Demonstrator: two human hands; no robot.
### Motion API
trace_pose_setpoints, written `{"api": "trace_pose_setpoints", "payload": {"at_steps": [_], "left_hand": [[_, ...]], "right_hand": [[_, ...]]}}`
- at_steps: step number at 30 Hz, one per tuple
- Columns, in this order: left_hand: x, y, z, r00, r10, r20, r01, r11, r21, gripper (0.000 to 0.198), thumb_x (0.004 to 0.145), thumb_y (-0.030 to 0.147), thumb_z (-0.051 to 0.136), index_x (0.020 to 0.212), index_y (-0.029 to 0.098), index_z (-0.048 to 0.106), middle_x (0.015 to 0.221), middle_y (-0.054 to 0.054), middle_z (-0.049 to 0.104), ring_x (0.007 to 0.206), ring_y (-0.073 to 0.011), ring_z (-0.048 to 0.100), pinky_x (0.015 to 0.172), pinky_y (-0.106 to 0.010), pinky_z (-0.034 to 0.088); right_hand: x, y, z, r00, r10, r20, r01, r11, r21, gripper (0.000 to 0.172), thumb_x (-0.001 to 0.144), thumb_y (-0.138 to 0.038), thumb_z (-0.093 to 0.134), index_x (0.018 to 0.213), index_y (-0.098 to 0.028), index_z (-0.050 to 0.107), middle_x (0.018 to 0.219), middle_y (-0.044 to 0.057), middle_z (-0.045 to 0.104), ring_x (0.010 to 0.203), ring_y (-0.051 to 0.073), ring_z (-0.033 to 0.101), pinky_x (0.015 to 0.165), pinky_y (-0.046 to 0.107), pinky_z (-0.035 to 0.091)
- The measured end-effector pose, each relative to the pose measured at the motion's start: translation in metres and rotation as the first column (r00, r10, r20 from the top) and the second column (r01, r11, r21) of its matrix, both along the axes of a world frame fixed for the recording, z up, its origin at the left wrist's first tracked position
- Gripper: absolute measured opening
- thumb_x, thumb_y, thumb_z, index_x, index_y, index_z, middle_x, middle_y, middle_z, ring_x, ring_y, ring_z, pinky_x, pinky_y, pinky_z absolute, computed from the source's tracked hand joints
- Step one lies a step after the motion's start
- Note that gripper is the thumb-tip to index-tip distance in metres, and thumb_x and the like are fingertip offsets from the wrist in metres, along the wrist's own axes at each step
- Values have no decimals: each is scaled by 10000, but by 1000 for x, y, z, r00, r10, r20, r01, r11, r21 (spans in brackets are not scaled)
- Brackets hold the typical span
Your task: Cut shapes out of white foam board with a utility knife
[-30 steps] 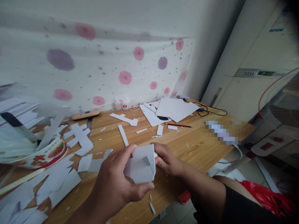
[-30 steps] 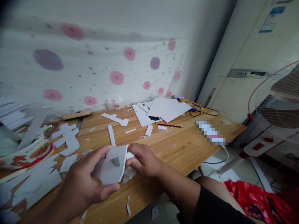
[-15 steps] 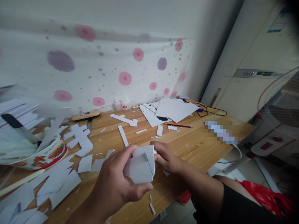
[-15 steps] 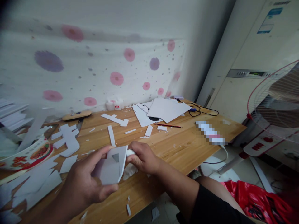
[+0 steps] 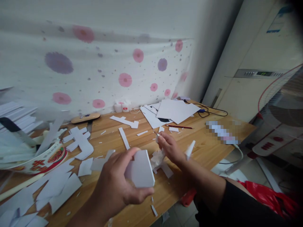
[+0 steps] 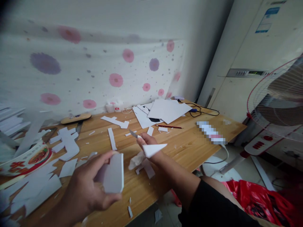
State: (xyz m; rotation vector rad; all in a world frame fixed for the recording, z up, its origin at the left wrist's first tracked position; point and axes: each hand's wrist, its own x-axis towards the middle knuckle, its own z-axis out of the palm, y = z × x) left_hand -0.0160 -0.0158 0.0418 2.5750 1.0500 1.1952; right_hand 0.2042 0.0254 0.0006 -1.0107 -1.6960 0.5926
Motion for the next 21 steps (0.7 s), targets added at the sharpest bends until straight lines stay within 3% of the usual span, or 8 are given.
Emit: {"api": "trace_pose_setpoints", "payload": {"at_steps": [2,6,12,21], "left_hand": [[-2,2,1,999,36,-37,-35,999,31,820,532,654,739,1197,225,523,952,-70,670,774,-256,646,679,-379,531],[-1,4,3,997,-2,-71,6,999,52,840,528,643,748,1210,225,494,986,-79,672,828,-275,629,726,-402,503],[1,3,5,998,-43,-51,46,998,52,822,562,673,717,1215,237,475,971,-77,676,816,-267,629,708,-394,490],[0,2,5,998,-59,-14,60,998,30,825,598,746,649,1214,217,499,946,-72,662,794,-247,616,705,-391,513]], "right_hand": [[1,-1,3,997,-21,-73,18,999,-36,446,968,-545,302,687,-210,394,592,-50,381,506,93,352,455,208,308],[-2,-21,19,988,72,-137,-83,993,-78,477,948,-590,327,684,-203,416,575,-49,401,490,88,372,446,204,322],[-2,-52,33,930,364,49,-366,930,29,457,918,-605,402,764,-186,499,649,-21,472,565,103,435,522,226,354],[-5,-53,32,908,396,138,-410,907,99,450,939,-581,373,739,-195,489,639,-14,490,570,111,464,554,244,372]]}}
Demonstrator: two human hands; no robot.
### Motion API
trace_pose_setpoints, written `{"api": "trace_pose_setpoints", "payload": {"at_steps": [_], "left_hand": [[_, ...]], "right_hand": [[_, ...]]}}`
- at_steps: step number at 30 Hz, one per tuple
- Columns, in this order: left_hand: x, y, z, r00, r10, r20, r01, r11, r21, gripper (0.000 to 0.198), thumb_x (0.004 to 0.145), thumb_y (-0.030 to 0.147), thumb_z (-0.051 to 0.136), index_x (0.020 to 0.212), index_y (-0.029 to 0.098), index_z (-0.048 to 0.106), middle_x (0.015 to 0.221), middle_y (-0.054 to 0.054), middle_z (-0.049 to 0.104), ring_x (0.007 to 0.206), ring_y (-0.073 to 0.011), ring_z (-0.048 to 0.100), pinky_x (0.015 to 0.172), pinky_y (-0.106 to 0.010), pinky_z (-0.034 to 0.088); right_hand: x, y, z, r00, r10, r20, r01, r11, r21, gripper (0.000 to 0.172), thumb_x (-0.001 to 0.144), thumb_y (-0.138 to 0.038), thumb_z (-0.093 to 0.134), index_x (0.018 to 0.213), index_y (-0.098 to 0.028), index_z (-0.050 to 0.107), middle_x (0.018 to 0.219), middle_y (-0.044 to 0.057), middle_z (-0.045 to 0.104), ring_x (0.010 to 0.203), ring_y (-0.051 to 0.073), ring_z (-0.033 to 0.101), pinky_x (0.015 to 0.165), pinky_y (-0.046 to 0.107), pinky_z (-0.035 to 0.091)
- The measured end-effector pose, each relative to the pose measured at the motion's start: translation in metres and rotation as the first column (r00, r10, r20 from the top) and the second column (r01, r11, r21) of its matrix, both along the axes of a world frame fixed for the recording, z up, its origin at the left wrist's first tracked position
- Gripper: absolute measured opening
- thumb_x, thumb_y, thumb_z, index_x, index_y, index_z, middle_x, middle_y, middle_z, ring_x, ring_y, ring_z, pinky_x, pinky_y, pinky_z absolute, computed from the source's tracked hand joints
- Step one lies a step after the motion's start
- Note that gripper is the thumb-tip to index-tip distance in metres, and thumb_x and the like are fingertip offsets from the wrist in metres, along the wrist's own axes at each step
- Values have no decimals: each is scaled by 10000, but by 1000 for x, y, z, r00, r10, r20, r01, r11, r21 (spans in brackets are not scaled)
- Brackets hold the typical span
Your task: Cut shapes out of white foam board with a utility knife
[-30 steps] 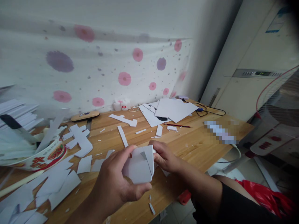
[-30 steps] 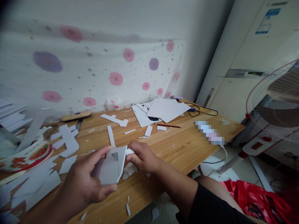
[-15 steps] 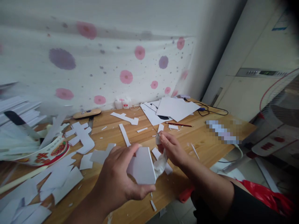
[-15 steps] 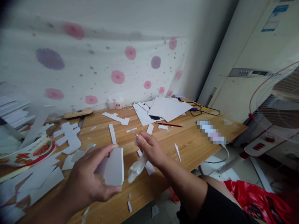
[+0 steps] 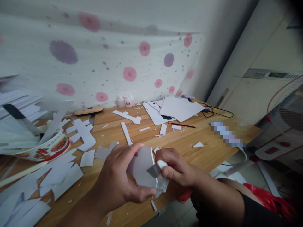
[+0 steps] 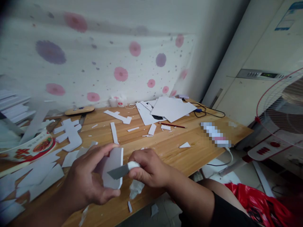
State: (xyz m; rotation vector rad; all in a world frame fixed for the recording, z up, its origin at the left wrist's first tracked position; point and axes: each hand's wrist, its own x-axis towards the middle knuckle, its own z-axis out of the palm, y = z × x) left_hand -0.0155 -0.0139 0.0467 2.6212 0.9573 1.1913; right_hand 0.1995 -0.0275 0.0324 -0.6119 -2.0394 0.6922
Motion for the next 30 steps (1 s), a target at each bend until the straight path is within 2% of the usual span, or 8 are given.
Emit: {"api": "trace_pose_setpoints", "payload": {"at_steps": [4,10,17,20,25,30], "left_hand": [[-1,-2,-2,1000,-3,20,4,999,-35,834,609,748,637,1236,219,484,966,-83,653,809,-255,610,705,-412,516],[-1,-3,-3,1000,-8,29,9,999,-48,882,543,668,733,1253,212,477,1002,-89,653,826,-261,619,691,-402,518],[2,-4,6,998,-51,40,49,997,59,890,502,675,755,1207,192,504,959,-111,689,762,-272,654,628,-396,531],[2,-4,4,998,-54,30,52,997,60,870,513,647,757,1208,193,498,958,-108,686,767,-273,650,636,-399,526],[1,-4,-2,999,-53,7,53,998,42,883,577,705,684,1250,183,452,982,-122,659,806,-279,629,675,-416,504],[0,-4,-2,998,-58,-10,59,996,68,872,592,708,671,1251,188,437,1001,-124,653,818,-278,629,692,-407,492]], "right_hand": [[-2,0,0,1000,-6,1,6,1000,30,454,940,-588,367,744,-197,487,639,-11,494,568,114,471,547,244,373],[-2,3,-2,1000,-2,-20,2,999,35,454,930,-594,396,753,-192,509,638,-12,497,564,113,465,540,239,365],[-1,8,-6,999,-23,-32,24,999,41,451,916,-589,441,730,-182,500,639,-16,490,566,102,448,537,228,337],[-1,9,-6,999,-27,-34,28,999,35,445,915,-586,446,734,-183,500,648,-16,490,570,102,446,538,226,336],[-1,9,-5,999,-16,-45,17,999,28,430,916,-577,450,749,-186,513,651,-17,497,571,104,454,539,221,350],[-1,10,-5,999,-10,-43,10,1000,10,433,921,-576,439,748,-186,515,654,-16,495,579,103,460,546,217,365]]}}
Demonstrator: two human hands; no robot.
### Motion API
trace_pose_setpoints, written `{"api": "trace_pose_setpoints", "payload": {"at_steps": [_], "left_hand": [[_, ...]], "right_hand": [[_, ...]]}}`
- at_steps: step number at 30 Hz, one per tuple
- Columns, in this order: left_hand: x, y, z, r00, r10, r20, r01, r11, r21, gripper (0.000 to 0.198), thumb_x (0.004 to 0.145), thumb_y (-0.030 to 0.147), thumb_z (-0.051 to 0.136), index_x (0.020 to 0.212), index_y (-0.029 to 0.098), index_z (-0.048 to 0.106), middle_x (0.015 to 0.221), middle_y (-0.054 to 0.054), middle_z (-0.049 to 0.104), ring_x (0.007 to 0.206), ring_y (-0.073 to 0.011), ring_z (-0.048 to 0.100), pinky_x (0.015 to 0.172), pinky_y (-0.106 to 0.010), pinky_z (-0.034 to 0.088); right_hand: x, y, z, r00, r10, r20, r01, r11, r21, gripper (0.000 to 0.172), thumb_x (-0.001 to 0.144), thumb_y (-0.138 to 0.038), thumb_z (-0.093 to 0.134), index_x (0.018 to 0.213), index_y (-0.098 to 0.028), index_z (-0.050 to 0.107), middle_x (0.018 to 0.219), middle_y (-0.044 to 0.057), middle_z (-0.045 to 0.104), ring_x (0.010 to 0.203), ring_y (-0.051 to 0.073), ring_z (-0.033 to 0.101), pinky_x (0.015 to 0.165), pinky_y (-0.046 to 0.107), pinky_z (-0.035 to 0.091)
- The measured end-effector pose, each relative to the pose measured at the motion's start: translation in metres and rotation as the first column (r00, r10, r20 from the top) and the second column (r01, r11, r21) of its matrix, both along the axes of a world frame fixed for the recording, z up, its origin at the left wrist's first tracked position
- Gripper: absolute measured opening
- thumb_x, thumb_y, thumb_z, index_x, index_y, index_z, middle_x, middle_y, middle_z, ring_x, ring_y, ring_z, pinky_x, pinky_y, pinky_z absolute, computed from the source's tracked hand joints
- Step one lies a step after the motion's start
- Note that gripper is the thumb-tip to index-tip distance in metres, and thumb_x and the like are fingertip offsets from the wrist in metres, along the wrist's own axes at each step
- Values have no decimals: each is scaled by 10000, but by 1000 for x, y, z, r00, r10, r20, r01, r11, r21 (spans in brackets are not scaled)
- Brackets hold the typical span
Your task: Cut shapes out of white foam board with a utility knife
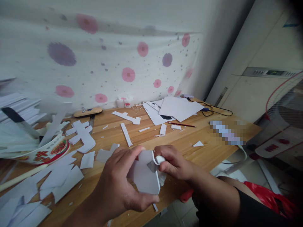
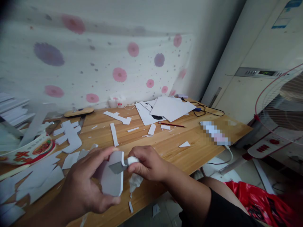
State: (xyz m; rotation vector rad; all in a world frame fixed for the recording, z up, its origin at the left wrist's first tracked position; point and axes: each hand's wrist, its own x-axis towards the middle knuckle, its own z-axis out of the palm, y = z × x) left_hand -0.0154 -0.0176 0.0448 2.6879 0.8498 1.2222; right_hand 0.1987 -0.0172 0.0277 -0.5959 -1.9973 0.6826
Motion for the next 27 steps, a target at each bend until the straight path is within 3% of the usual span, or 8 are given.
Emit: {"api": "trace_pose_setpoints", "payload": {"at_steps": [12,17,27], "left_hand": [[0,-2,-3,999,32,-13,-33,998,-53,910,511,626,759,1250,195,450,1022,-114,645,852,-284,626,725,-420,514],[0,-2,-4,1000,26,4,-26,999,-46,909,543,698,711,1256,201,445,1032,-119,642,854,-286,637,709,-417,524],[1,0,-7,999,22,46,-19,997,-72,882,548,664,722,1265,227,451,1021,-100,643,831,-272,638,703,-398,514]], "right_hand": [[-1,5,-4,999,-24,-45,23,1000,-12,434,916,-574,455,746,-180,521,654,-25,478,571,93,443,541,207,356],[-2,6,-5,998,-39,-51,38,999,-7,442,913,-584,452,743,-181,519,648,-24,478,565,95,444,534,209,356],[-2,9,-9,997,-45,-65,43,999,-32,447,909,-586,461,761,-172,541,662,-17,498,578,96,454,535,211,352]]}}
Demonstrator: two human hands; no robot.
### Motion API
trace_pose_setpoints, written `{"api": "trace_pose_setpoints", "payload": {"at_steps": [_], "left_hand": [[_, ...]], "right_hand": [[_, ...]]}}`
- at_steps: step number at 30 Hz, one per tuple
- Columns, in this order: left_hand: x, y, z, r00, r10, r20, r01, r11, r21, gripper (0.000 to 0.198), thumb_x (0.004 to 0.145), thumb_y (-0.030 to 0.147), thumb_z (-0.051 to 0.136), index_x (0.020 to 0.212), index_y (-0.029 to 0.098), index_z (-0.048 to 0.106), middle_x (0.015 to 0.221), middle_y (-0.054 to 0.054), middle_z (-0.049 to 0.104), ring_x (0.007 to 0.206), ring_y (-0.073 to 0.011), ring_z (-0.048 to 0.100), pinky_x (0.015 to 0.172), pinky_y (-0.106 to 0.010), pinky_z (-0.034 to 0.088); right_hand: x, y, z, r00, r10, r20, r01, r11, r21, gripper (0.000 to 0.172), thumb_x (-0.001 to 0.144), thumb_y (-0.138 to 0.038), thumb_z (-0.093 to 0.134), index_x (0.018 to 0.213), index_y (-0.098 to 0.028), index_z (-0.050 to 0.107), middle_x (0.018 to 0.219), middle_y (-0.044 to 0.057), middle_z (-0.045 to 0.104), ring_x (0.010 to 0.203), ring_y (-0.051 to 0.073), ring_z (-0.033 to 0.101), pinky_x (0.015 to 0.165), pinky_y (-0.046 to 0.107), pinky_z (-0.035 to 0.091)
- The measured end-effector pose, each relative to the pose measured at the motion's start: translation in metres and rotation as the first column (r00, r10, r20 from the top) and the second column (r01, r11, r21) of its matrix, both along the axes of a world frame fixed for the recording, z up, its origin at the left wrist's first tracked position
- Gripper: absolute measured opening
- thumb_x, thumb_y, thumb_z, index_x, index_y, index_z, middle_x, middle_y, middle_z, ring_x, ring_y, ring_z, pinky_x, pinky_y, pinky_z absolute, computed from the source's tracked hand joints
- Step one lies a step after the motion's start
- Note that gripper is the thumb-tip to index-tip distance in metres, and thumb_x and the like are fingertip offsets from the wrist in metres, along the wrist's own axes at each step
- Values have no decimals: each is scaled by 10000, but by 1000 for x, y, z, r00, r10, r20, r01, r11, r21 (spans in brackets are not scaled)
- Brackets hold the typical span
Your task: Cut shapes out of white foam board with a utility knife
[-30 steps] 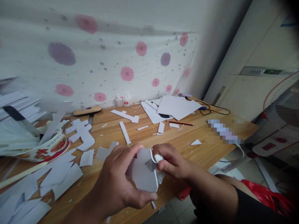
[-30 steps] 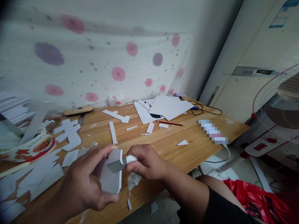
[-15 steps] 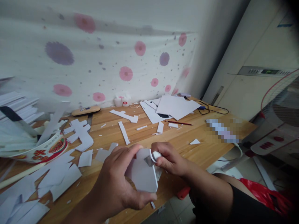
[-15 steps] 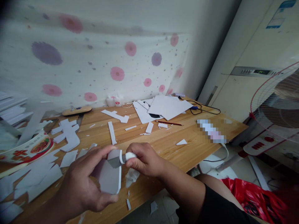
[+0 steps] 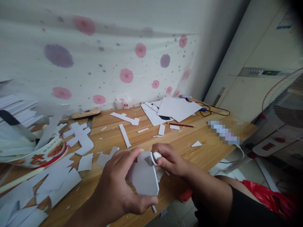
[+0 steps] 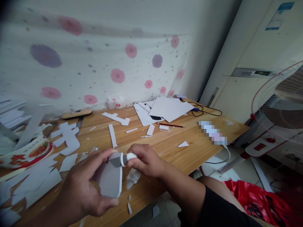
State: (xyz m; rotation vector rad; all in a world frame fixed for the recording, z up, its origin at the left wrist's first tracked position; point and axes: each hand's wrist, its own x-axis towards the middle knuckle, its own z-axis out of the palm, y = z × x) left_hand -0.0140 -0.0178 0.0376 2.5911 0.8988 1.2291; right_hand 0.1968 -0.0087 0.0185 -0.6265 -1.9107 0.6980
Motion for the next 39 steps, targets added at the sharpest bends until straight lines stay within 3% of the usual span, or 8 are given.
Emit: {"api": "trace_pose_setpoints", "payload": {"at_steps": [10,19,24,28,30,32,35,39], "left_hand": [[2,-7,12,996,9,-91,-9,1000,0,881,459,541,792,1216,248,448,954,-54,658,781,-265,617,690,-368,457],[5,8,17,962,43,-268,-6,990,138,769,549,544,764,1151,175,460,953,-110,704,823,-308,649,832,-469,349],[5,13,15,950,59,-307,4,979,202,767,575,643,734,1172,196,554,1006,-113,713,886,-332,640,1003,-585,239],[5,10,15,951,241,-194,-165,925,343,830,585,661,736,1274,254,515,1202,-150,616,1151,-427,509,1066,-668,36],[2,8,14,964,265,-28,-233,890,392,814,619,674,705,1282,254,489,1214,-157,552,1166,-424,473,1050,-650,150],[-1,8,12,959,235,161,-274,915,297,625,711,579,681,1213,252,503,1119,-115,530,1078,-350,512,975,-553,336],[0,11,7,891,266,368,-214,961,-175,245,837,427,594,996,247,540,868,-22,551,822,-219,557,768,-375,463],[15,13,3,822,179,541,307,661,-685,296,879,495,528,893,208,597,761,-15,634,714,-181,588,660,-310,480]], "right_hand": [[9,24,-10,937,-256,-236,146,904,-401,505,809,-666,543,647,-193,470,588,-47,417,530,94,355,484,219,274],[-11,-3,6,861,-124,-494,-271,710,-651,454,683,-598,704,721,-170,557,499,-96,367,394,52,296,392,199,266],[-18,-14,6,890,-140,-434,-265,618,-741,334,608,-374,818,654,-157,568,460,-89,450,381,35,322,377,185,220],[-25,-11,1,836,-301,-458,-191,622,-759,322,612,-363,804,608,-166,549,445,-84,462,366,41,351,368,187,247],[-27,-8,1,789,-364,-495,-180,634,-752,333,611,-360,803,583,-174,528,426,-88,448,354,43,344,359,189,248],[-28,-8,3,739,-402,-540,-189,646,-739,352,606,-352,808,566,-183,502,413,-97,421,350,42,324,359,191,252],[-30,-9,5,696,-426,-578,-188,669,-719,383,602,-360,814,560,-189,474,413,-102,401,358,42,321,370,195,252],[-35,-11,2,704,-424,-570,-162,686,-710,399,620,-390,813,570,-187,473,425,-93,418,368,47,346,375,196,268]]}}
